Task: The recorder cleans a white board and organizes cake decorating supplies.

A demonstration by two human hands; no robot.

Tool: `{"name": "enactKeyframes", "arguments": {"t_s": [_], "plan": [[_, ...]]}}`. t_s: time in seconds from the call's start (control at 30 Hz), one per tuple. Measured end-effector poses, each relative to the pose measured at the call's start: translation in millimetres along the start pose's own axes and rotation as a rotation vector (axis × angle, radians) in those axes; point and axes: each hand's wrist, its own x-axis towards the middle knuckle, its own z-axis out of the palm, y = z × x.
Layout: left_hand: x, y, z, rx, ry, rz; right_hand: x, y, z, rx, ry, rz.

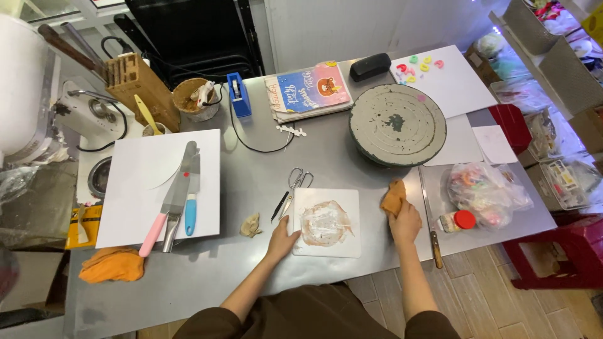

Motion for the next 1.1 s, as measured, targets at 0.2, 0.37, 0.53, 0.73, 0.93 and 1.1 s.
{"name": "enactKeyframes", "arguments": {"t_s": [0.2,0.37,0.53,0.73,0.93,1.1], "plan": [[17,-18,31,-0.254,0.100,-0.116,-42,-31,45,0.526,-0.060,-0.113],[17,28,19,-0.960,-0.276,-0.426,-55,-60,39,0.820,-0.146,0.163],[18,106,7,-1.182,-0.560,-0.430,-51,-110,-8,1.111,-0.136,-0.086],[34,147,-4,-1.250,-0.335,-0.154,-49,-177,-86,0.925,-0.236,-0.395],[30,167,-22,-1.418,-0.295,-0.062,-25,-193,-98,0.839,-0.119,-0.733],[23,186,-42,-1.464,-0.293,-0.025,18,-202,-109,0.779,0.257,-0.569]]}}
